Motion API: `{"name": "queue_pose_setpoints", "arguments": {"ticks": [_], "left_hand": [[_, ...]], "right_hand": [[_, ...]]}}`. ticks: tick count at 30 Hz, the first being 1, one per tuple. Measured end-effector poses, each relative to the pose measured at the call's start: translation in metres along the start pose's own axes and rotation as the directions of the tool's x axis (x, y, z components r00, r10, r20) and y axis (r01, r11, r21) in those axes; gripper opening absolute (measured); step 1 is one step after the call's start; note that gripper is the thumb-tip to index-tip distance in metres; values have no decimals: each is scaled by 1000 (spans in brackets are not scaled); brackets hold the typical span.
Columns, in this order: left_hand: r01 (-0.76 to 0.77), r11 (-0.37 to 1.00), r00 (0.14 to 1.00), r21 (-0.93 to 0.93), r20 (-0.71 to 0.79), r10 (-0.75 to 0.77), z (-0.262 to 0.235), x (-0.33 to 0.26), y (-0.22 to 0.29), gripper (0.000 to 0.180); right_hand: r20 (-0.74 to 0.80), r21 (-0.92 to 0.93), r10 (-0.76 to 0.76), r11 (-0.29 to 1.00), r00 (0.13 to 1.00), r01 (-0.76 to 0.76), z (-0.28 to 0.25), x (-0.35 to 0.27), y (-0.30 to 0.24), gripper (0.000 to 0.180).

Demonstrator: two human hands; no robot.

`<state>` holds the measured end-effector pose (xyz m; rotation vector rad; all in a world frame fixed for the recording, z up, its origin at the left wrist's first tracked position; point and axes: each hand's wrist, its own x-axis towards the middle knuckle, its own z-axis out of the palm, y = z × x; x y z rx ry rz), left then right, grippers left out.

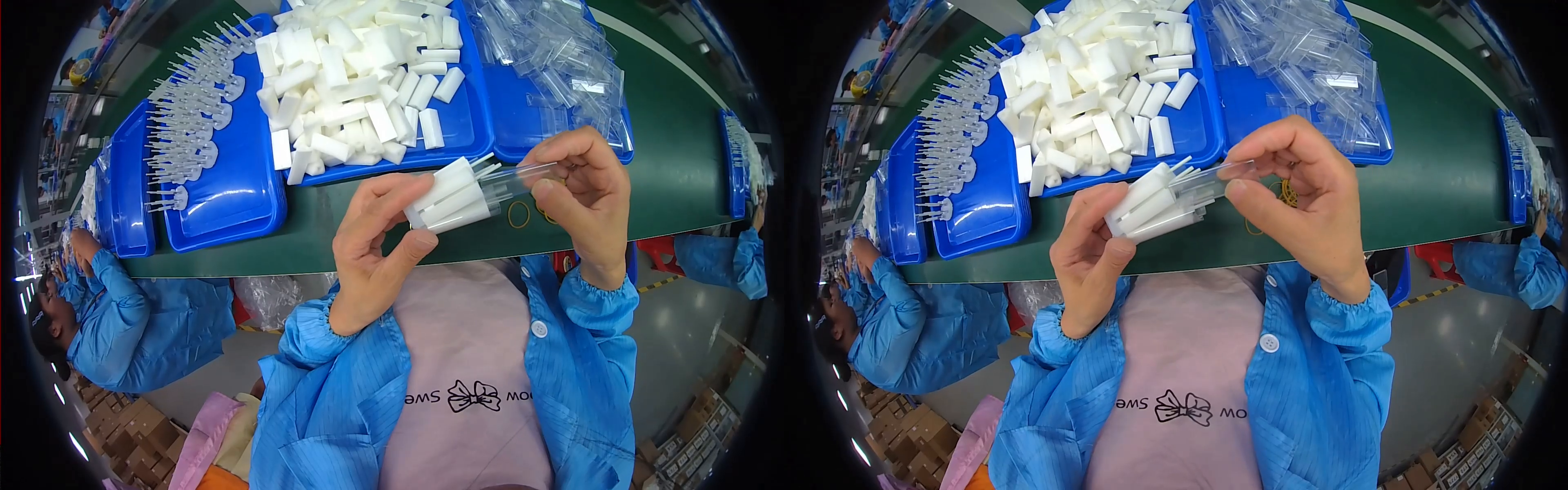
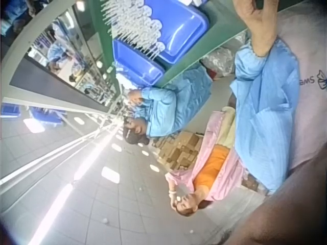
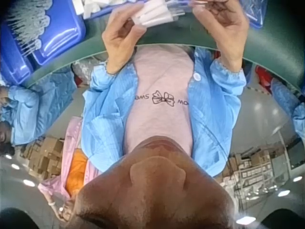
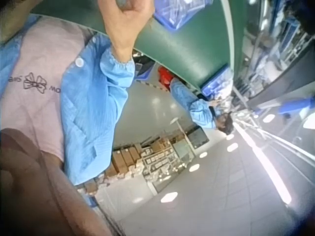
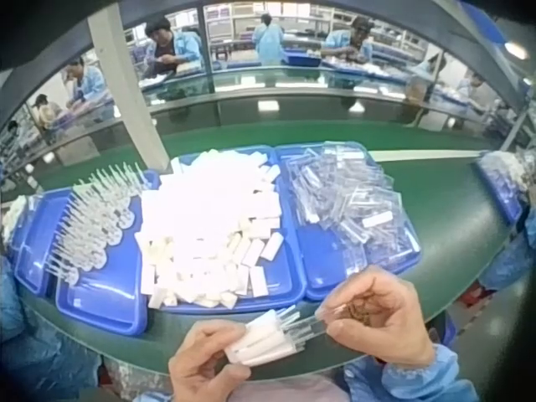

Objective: The person assembles packaging components by mounting foam blocks onto the prongs of a plastic base, sliding clear plastic covers over the pieces, and securing the assembled bundle with a rubber band.

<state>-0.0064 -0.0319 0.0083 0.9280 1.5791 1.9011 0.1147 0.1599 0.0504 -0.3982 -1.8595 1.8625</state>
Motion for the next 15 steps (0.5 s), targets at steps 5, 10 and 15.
{"name": "queue_pose_setpoints", "arguments": {"ticks": [5, 10, 15], "left_hand": [[33, 993, 999, -115, 5, -32, -2, 1, 0, 42], [166, 931, 986, -325, 80, -148, -3, 1, -1, 44], [219, 904, 975, -367, 108, -192, -3, 2, 1, 44]], "right_hand": [[-58, -9, -165, 986, 985, 164, -11, -2, -2, 21], [-23, 50, -148, 988, 989, 149, -6, -4, -3, 18], [33, 45, -119, 992, 992, 117, -2, -5, -4, 16]]}}
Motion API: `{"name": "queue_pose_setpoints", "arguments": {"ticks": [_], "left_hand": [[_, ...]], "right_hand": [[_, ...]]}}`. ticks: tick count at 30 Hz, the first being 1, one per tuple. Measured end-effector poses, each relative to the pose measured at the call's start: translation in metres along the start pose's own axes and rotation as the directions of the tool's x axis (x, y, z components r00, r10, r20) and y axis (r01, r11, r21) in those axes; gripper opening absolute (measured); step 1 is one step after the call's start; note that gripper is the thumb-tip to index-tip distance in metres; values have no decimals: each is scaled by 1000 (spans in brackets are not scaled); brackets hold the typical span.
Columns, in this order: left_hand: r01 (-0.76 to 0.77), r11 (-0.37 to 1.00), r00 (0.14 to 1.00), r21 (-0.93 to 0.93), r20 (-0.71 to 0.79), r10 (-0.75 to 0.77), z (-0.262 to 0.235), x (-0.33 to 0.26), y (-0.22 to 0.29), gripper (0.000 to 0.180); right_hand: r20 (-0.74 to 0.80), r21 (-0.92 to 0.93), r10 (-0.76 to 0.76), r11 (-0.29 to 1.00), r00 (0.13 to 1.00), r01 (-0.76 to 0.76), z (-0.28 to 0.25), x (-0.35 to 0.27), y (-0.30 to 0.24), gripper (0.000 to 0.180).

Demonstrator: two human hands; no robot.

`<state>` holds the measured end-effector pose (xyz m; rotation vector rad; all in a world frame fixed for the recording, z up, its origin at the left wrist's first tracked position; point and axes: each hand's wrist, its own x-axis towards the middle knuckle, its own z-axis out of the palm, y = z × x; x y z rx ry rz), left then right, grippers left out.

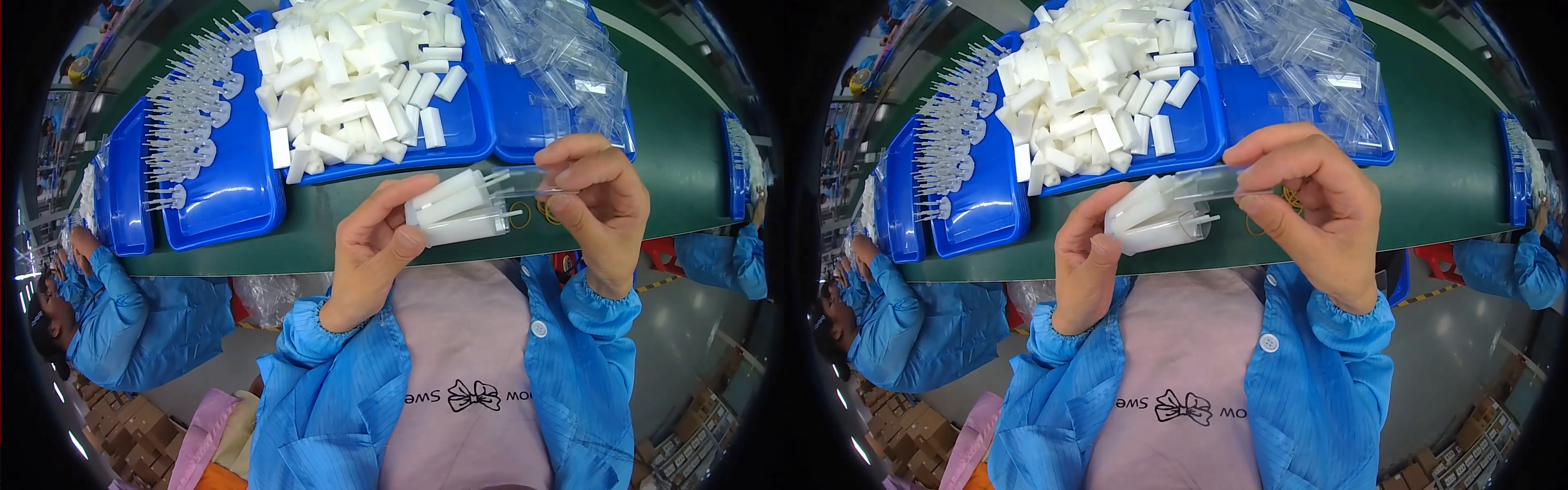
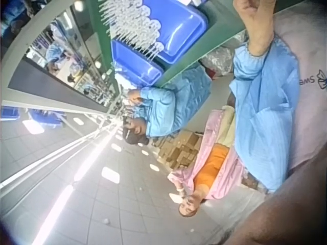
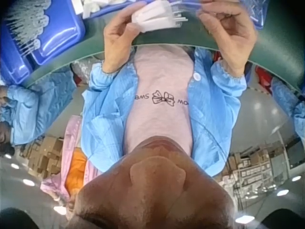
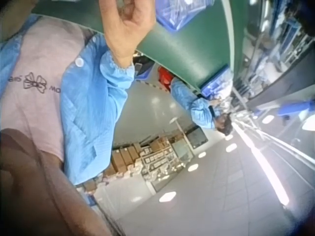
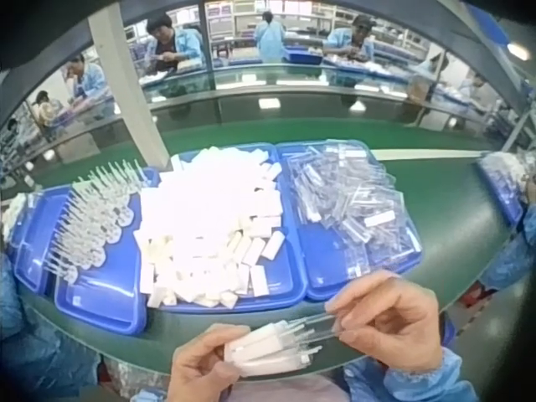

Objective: The person assembles packaging components by mounting foam blocks onto the prongs of a plastic base, sliding clear plastic covers over the pieces, and securing the assembled bundle with a rubber band.

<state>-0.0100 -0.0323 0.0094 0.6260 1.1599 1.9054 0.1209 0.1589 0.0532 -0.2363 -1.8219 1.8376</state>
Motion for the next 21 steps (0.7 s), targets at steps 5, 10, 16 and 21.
{"name": "queue_pose_setpoints", "arguments": {"ticks": [5, 10, 16, 21], "left_hand": [[-58, 996, 998, 64, 26, 56, 0, 2, 0, 43], [-144, 955, 989, 260, 69, 131, 0, -1, 6, 41], [-46, 988, 999, 148, 23, 43, 1, -2, 8, 42], [-156, 908, 988, 388, 42, 152, 5, -4, 13, 43]], "right_hand": [[67, 20, -28, 999, 997, 27, 2, 2, 1, 20], [13, -140, -61, 988, 998, 62, 3, -1, -2, 17], [-53, -290, -133, 950, 990, 113, 13, -6, -4, 19], [-103, -311, -170, 942, 980, 130, 17, -9, 0, 20]]}}
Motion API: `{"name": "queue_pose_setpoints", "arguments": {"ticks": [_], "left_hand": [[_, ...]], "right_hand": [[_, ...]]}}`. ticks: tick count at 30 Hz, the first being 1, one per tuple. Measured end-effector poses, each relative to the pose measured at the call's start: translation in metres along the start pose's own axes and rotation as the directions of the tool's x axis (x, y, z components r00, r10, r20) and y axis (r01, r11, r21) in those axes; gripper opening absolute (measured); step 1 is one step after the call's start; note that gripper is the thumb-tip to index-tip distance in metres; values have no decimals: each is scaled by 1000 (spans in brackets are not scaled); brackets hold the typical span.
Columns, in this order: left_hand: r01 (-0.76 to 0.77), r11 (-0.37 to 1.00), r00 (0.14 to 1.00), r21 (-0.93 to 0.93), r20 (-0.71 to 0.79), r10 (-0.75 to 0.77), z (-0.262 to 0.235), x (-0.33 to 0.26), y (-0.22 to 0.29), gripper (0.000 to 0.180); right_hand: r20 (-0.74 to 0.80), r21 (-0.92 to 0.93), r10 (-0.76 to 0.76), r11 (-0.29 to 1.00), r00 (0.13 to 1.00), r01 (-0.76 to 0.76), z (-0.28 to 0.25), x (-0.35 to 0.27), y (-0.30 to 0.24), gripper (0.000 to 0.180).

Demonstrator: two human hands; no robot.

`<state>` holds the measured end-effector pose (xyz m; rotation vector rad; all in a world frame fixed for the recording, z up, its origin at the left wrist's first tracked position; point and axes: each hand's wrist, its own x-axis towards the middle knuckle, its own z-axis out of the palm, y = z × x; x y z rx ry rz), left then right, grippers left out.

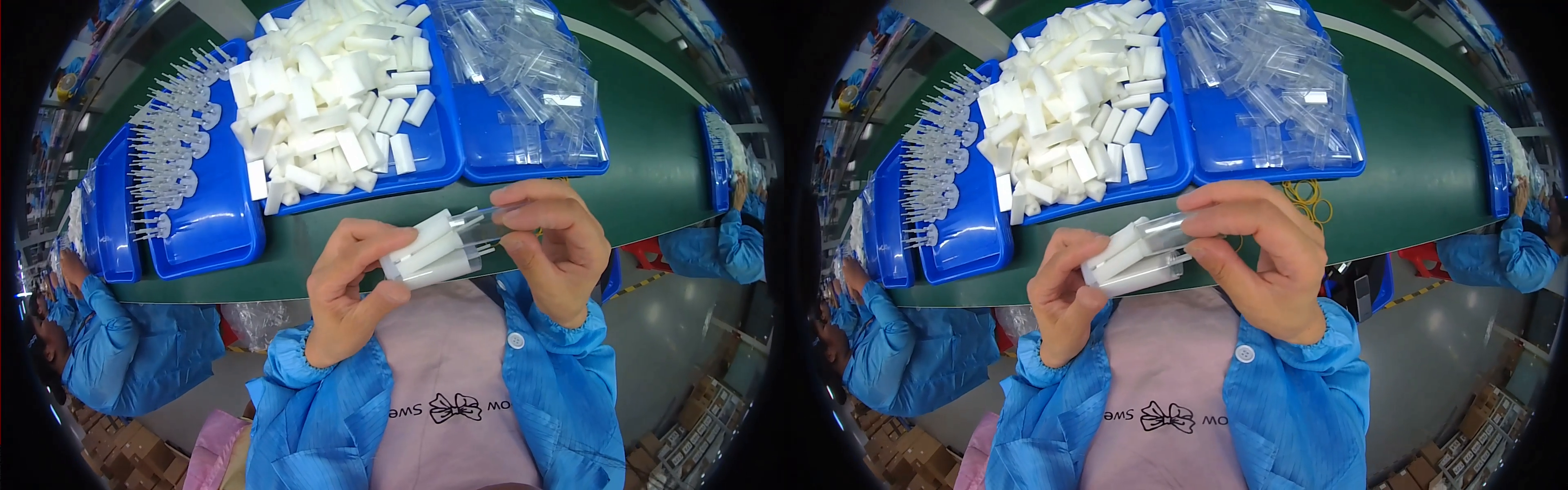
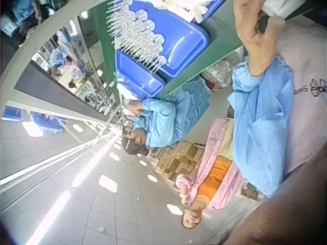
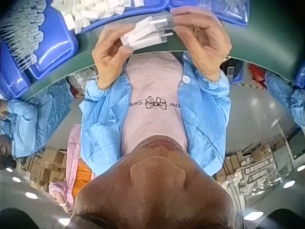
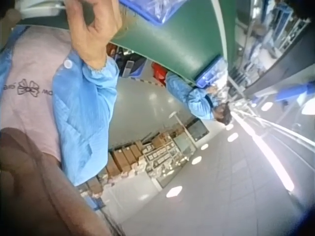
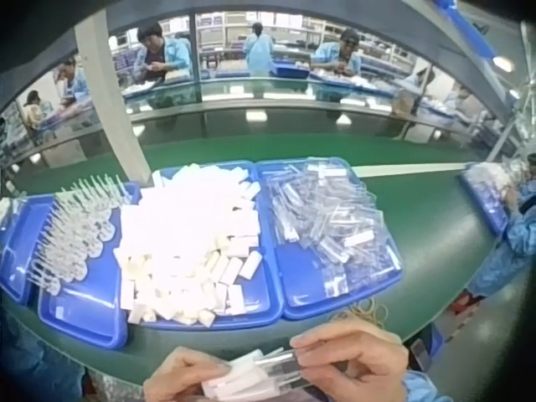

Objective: The person assembles packaging components by mounting foam blocks onto the prongs of a plastic base, sliding clear plastic covers over the pieces, and securing the assembled bundle with a rubber band.

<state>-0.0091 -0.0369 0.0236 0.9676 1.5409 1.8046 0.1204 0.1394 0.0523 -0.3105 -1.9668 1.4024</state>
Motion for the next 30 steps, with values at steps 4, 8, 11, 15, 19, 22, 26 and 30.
{"name": "queue_pose_setpoints", "arguments": {"ticks": [4, 8, 11, 15, 19, 22, 26, 30], "left_hand": [[-64, 992, 998, 106, 12, 63, 1, 0, 2, 45], [-107, 990, 992, 89, 80, 100, -3, 3, 3, 45], [-120, 987, 982, 110, 160, 102, -6, 4, 3, 44], [-105, 989, 981, 109, 174, 85, -8, 3, 3, 44], [-82, 988, 988, 128, 137, 64, -6, 4, 6, 43], [-213, 934, 975, 286, 120, 186, -5, 4, 1, 50], [-49, 969, 991, 243, -111, 78, 6, 3, 3, 58], [29, 979, 994, -203, -95, -49, 0, 2, -8, 56]], "right_hand": [[-25, 49, 12, 999, 1000, -11, 1, -4, -4, 20], [-14, 151, 73, 986, 997, -70, -2, -5, -1, 21], [4, 164, 78, 983, 997, -78, -3, -5, -2, 20], [108, -59, -92, 993, 990, 98, -3, -3, -14, 19], [155, -67, -128, 988, 979, 140, -2, -8, -13, 24], [-9, 334, 249, 914, 969, -232, 8, -14, -6, 31], [70, 541, 272, 798, 960, -266, -1, -17, 18, 30], [54, 329, 251, 909, 966, -255, -2, -19, 18, 22]]}}
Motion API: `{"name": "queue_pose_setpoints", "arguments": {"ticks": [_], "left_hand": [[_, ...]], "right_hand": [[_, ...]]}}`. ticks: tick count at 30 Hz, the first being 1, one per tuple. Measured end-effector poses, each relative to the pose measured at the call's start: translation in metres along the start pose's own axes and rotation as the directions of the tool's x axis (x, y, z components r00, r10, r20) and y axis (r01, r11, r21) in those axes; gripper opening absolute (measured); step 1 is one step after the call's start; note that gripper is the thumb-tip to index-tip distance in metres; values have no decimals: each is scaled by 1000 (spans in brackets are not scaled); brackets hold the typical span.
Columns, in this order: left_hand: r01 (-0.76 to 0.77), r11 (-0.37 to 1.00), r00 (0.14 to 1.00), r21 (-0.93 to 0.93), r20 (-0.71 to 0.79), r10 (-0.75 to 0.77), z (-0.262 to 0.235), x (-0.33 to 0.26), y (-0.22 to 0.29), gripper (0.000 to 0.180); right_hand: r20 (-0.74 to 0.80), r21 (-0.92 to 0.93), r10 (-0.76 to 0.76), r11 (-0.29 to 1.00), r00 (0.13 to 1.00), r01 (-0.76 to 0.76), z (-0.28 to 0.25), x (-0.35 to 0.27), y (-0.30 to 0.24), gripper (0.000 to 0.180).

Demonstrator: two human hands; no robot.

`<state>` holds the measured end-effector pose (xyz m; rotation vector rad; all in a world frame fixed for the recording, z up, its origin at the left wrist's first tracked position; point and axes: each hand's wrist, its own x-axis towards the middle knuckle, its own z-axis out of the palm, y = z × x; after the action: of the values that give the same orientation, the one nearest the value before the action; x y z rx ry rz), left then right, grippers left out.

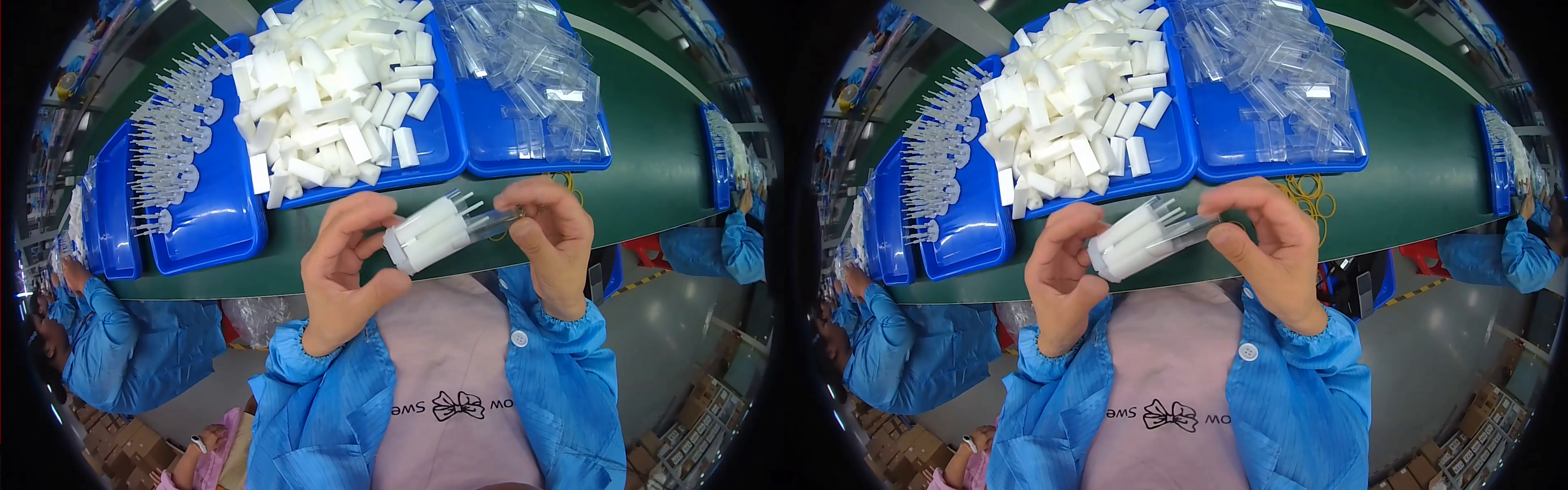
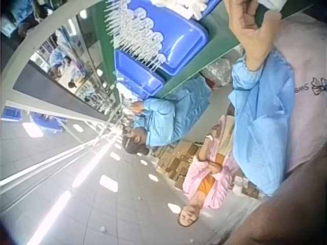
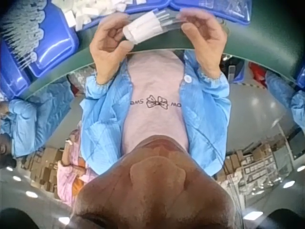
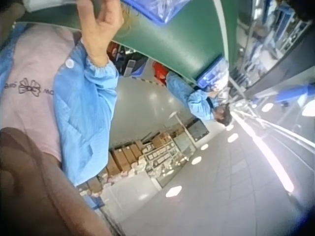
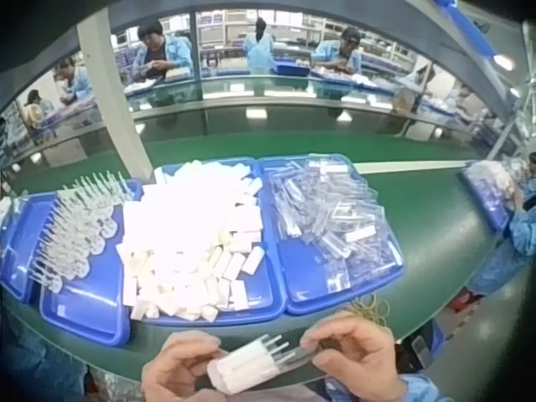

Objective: The person assembles packaging components by mounting foam blocks onto the prongs of a plastic base, sliding clear plastic covers over the pieces, and securing the assembled bundle with a rubber band.

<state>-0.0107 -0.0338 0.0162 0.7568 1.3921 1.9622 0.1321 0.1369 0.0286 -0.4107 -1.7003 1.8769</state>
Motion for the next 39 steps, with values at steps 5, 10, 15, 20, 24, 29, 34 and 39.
{"name": "queue_pose_setpoints", "arguments": {"ticks": [5, 10, 15, 20, 24, 29, 34, 39], "left_hand": [[138, 984, 989, -110, -41, -143, -4, -2, -6, 49], [61, 997, 998, 55, -24, -60, -13, -4, -14, 46], [5, 994, 999, -110, -36, -9, -1, -1, -9, 44], [7, 998, 1000, -55, 22, -6, -1, 4, -7, 43], [-57, 998, 995, 12, 80, 55, 4, 1, -5, 43], [-59, 998, 995, 5, 82, 59, 11, 1, -4, 41], [-42, 998, 997, -37, 68, 44, 12, 1, -8, 41], [-24, 999, 999, -43, 38, 25, 13, 1, -8, 41]], "right_hand": [[-36, -118, -73, 991, 997, 68, -1, 1, 9, 17], [-61, -139, -128, 983, 990, 119, 2, -2, 13, 15], [-106, -132, -172, 979, 979, 157, 2, -3, 13, 15], [-119, -133, -173, 979, 978, 158, 4, -5, 8, 15], [-128, -114, -203, 975, 971, 189, 10, -8, 8, 16], [-159, -110, -219, 973, 963, 203, 14, -10, 8, 16], [-116, -168, -241, 961, 964, 220, 17, -11, 8, 16], [-108, -192, -206, 964, 973, 183, 17, -8, 8, 15]]}}
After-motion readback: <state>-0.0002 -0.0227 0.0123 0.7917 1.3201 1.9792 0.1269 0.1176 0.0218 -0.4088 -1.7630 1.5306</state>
